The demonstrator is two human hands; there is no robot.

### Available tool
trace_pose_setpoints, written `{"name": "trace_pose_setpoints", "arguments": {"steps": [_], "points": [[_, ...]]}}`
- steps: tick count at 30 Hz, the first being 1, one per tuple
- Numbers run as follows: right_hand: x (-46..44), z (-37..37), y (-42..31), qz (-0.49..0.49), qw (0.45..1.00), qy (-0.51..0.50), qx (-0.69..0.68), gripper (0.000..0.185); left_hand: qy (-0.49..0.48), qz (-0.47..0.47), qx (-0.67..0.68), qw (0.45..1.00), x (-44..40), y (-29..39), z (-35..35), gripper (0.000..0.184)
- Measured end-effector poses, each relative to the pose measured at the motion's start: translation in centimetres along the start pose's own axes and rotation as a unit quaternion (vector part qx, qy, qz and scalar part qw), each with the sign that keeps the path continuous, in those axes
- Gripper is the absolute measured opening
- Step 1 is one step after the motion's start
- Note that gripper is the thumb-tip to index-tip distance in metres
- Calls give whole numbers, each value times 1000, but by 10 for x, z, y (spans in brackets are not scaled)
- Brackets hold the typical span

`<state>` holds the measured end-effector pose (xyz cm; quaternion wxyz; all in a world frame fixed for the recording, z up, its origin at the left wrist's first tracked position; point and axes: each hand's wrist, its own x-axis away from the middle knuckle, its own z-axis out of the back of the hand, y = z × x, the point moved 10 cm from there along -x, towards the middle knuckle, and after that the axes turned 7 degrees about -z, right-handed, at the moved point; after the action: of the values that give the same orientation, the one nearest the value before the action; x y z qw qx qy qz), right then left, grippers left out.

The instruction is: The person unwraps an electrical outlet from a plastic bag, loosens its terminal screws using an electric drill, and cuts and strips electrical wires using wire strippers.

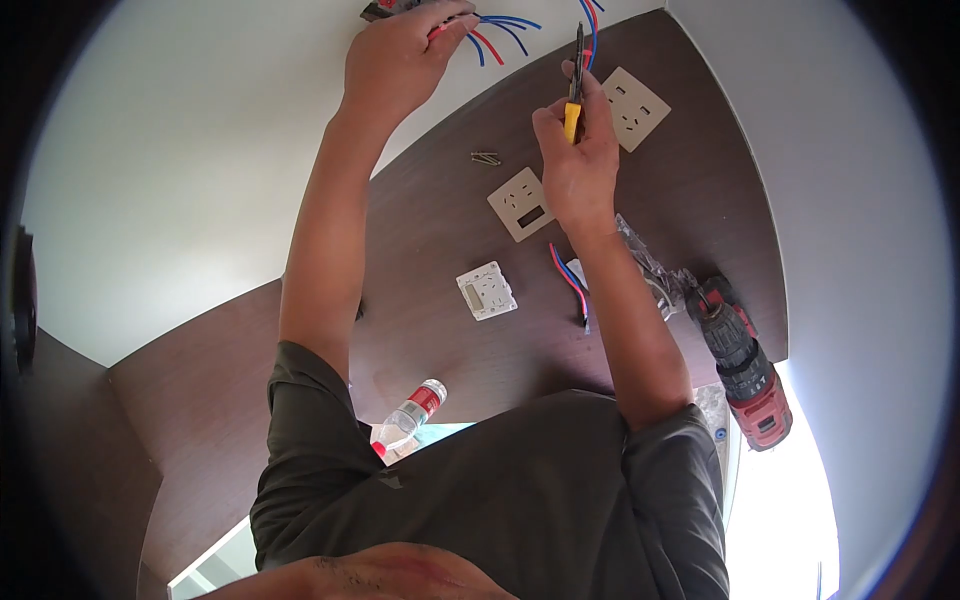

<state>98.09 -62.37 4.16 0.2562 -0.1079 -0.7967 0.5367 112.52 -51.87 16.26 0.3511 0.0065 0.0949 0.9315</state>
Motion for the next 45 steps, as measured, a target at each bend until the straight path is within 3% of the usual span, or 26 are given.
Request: {"name": "trace_pose_setpoints", "arguments": {"steps": [4,9,13,16,18,27,29,30,32,34,36,38,42,45], "points": [[2,1,-2,5,999,8,48,53,36,-42,16,998,0,5,3,33],[4,1,0,-4,999,6,46,53,40,-1,102,994,0,2,6,30],[5,-1,-5,16,998,4,64,53,23,33,88,995,1,-8,2,29],[4,-1,-3,17,998,-1,66,52,99,-30,117,988,5,-4,8,28],[1,-3,-2,20,998,-6,61,52,84,28,138,986,10,-15,5,29],[-32,-16,-44,194,977,75,55,45,54,63,171,982,13,-11,4,30],[-26,-20,-64,333,915,152,170,55,42,78,159,983,12,-9,6,30],[-23,-19,-69,332,915,151,170,55,29,94,148,984,13,-11,4,30],[-29,-22,-66,213,960,88,159,47,46,80,150,984,14,-12,4,30],[-22,-25,-64,230,961,69,139,46,65,66,151,984,16,-10,4,29],[-19,-30,-58,249,960,52,119,45,172,17,244,954,22,-3,19,29],[-4,-35,-66,341,919,90,174,44,171,4,242,955,28,-3,18,28],[6,-43,-76,339,918,96,182,43,114,-6,248,962,38,-11,4,26],[-2,-49,-84,284,944,48,158,44,92,-28,299,949,38,-17,3,25]]}}
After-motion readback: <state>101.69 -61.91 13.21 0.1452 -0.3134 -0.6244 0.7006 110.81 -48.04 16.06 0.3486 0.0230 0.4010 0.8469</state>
